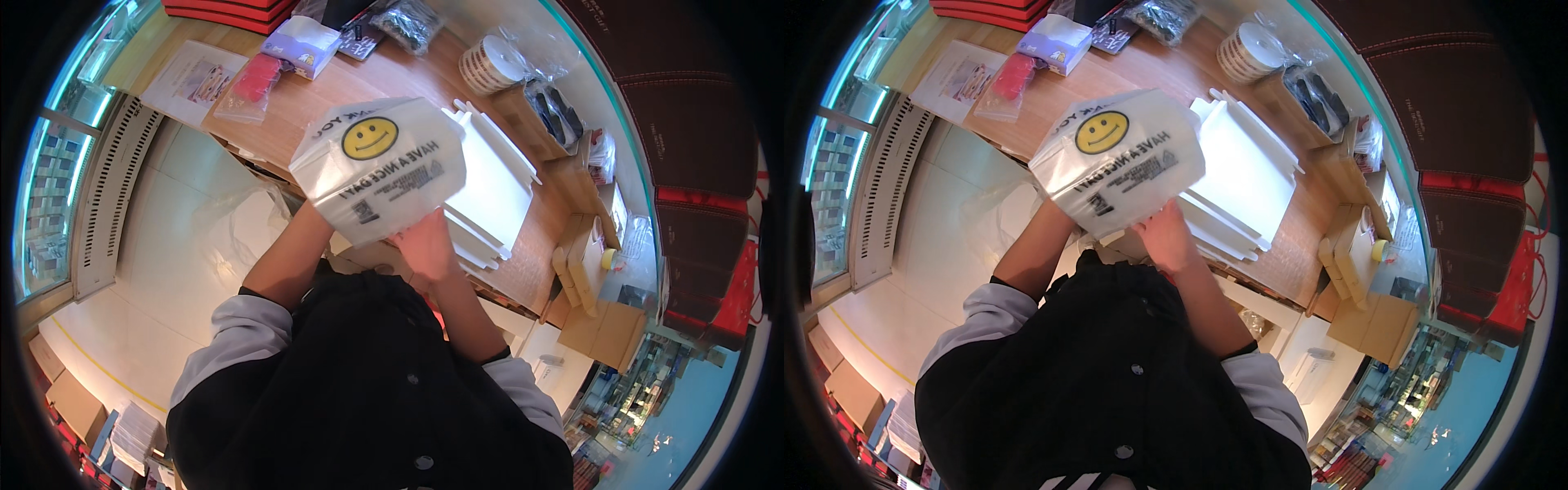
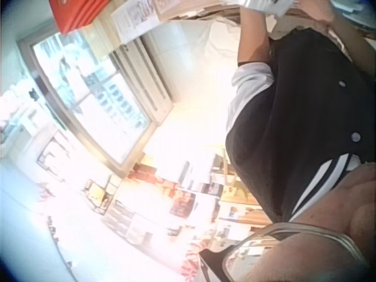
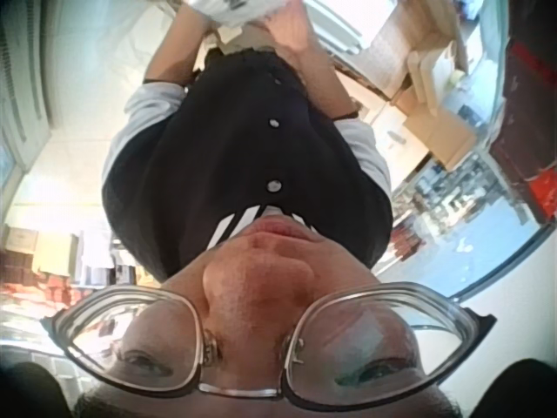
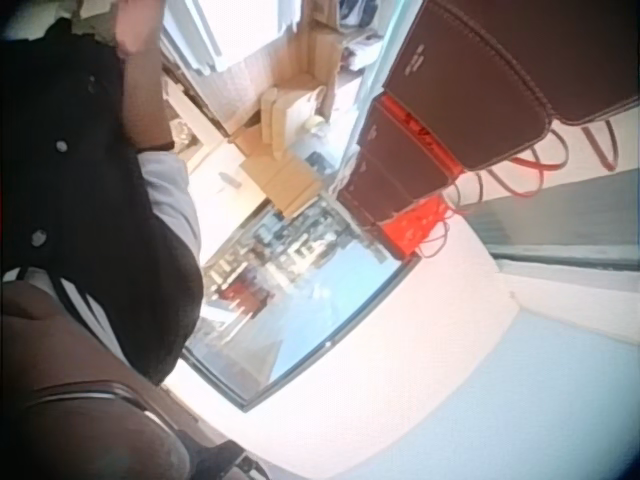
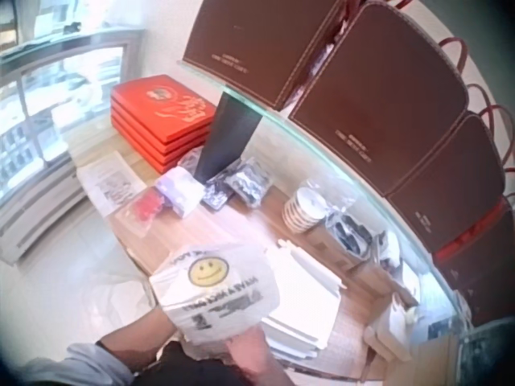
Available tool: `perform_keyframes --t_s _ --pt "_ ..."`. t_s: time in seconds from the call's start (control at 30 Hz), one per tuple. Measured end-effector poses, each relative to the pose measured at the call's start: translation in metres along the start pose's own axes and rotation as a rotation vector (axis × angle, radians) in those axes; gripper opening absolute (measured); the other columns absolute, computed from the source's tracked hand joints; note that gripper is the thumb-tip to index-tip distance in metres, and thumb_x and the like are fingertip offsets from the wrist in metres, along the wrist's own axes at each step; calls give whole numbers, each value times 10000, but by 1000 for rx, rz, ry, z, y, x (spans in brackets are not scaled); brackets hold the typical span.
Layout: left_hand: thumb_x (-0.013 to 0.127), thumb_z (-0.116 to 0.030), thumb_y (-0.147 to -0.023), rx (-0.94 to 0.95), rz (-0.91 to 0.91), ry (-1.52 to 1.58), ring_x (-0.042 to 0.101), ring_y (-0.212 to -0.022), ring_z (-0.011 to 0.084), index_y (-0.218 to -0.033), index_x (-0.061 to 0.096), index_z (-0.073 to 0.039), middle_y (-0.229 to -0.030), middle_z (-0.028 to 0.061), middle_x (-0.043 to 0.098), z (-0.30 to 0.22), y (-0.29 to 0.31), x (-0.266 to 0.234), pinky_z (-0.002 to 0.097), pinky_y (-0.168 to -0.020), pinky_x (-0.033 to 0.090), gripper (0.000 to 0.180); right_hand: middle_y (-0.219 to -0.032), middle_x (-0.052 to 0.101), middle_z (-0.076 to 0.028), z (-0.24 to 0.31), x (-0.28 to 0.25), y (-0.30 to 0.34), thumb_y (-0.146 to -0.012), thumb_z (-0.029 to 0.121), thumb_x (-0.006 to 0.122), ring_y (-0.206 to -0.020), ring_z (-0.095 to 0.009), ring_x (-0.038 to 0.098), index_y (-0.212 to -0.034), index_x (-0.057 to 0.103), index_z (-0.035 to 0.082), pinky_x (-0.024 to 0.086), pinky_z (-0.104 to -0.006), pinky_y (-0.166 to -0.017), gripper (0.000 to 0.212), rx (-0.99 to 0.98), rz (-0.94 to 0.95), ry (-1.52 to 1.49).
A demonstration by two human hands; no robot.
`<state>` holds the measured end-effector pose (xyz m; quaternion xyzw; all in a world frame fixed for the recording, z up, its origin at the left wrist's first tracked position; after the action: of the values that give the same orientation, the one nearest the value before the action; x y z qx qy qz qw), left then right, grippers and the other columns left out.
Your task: The person unpacks a plastic-wrapped stack of white cardboard boxes, removes the packaging, and assembles each box by folding and interlocking the flaps. The person repeatedly picks up flat-packed boxes, folds the sides, and secures the structure on a wooden counter.
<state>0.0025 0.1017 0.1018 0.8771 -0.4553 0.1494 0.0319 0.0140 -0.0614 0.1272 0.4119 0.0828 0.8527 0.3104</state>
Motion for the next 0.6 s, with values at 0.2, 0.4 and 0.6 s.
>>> perform_keyframes --t_s 0.2,0.4,0.6 --pt "554 -185 -922 -61 228 -308 593 -959 158 -1211 506 -41 -1120 90 588 -33 -21 16 303 -770 536 326 -1331 501 -53 11 -3 -25 -965 236 474 -1241 -230 454 -1355 397 95 354 -434 -1044 422 -103 18 -209" --pt "556 -184 -919 -255 21 180 595 -958 155 -1232 501 -44 -1113 74 589 24 -61 -43 308 -775 538 347 -1254 549 -73 39 -21 -63 -922 97 533 -1171 -239 520 -1274 459 84 406 -423 -1013 359 -185 -188 -227" --pt "540 -169 -903 -142 -5 274 596 -1029 176 -1232 526 -30 -1109 82 609 -11 -125 -81 313 -857 498 358 -1271 531 -94 56 -13 -112 -927 102 533 -1189 -258 503 -1267 447 73 397 -450 -1031 352 -374 -172 -230"
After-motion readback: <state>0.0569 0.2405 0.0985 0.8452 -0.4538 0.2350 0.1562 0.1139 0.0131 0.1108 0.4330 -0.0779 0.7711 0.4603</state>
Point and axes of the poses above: each hand's wrist, its own y-axis away from the middle knuckle, its own x-axis out of the palm, z = x × y, the point moved 9 cm from there along -y, towards the middle knuckle
